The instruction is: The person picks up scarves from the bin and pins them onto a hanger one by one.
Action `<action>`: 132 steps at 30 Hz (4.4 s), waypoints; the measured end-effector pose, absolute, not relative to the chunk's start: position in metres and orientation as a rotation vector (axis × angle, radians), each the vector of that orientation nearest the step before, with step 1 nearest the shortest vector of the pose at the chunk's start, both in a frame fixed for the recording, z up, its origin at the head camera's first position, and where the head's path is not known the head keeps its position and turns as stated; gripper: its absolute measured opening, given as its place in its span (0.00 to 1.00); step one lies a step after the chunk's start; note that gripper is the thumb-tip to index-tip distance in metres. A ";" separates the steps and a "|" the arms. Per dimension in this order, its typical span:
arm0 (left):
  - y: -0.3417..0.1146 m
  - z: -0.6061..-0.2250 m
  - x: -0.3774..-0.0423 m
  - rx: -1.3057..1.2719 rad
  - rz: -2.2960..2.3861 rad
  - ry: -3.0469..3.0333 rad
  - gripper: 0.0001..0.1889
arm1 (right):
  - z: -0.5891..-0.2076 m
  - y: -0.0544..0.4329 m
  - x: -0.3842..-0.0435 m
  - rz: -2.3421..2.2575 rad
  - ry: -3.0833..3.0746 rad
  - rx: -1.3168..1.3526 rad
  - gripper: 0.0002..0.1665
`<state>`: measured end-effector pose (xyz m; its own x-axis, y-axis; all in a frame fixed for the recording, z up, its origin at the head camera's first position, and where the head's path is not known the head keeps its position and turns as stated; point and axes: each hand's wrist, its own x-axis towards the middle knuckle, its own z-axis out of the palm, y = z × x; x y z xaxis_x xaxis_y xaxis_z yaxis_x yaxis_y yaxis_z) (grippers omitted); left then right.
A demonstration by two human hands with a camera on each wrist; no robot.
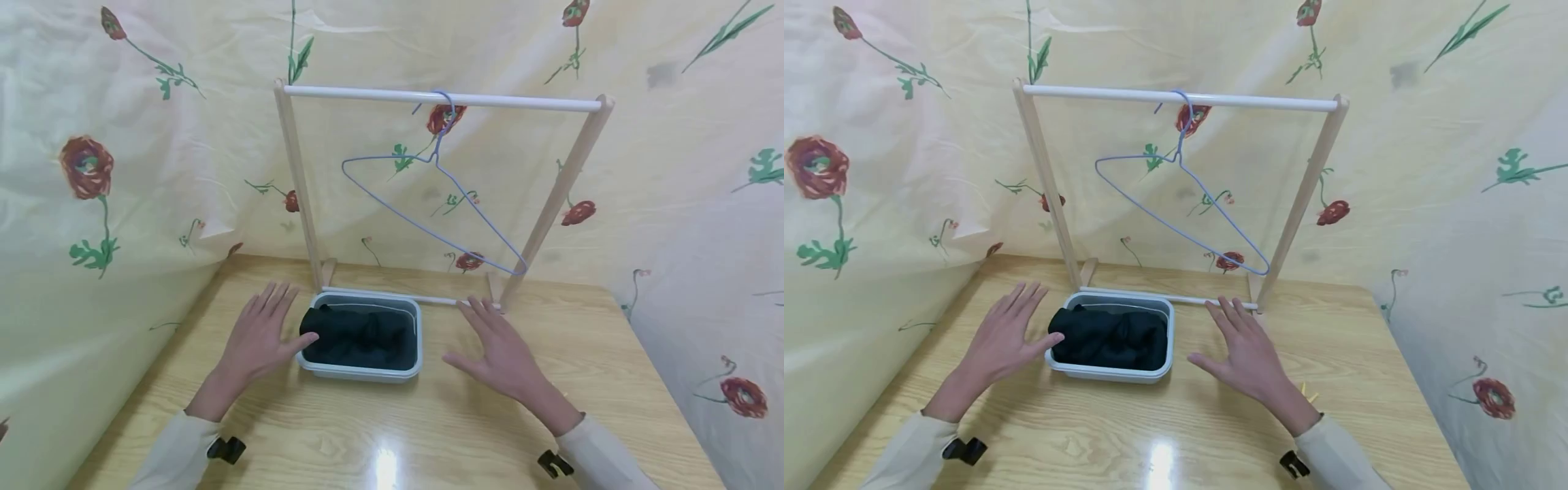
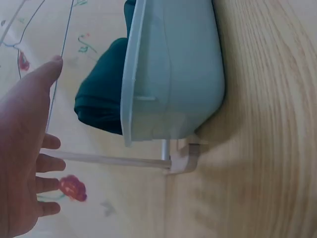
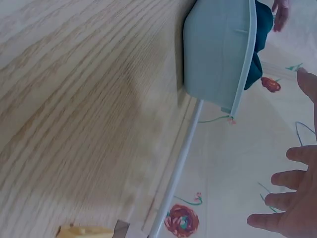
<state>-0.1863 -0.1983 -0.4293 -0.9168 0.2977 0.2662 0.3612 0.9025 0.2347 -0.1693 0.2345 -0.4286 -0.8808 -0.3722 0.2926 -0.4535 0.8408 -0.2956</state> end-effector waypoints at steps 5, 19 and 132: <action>-0.204 -0.439 -0.185 -0.498 -0.557 -2.779 0.49 | -0.432 0.226 -0.174 0.577 -2.787 0.675 0.56; -0.196 -0.466 -0.184 -0.392 -0.861 -2.765 0.40 | -0.455 0.204 -0.181 0.771 -2.820 0.709 0.53; -0.142 -0.450 -0.207 -0.577 -1.415 -2.974 0.28 | -0.475 0.186 -0.186 1.024 -2.922 0.741 0.53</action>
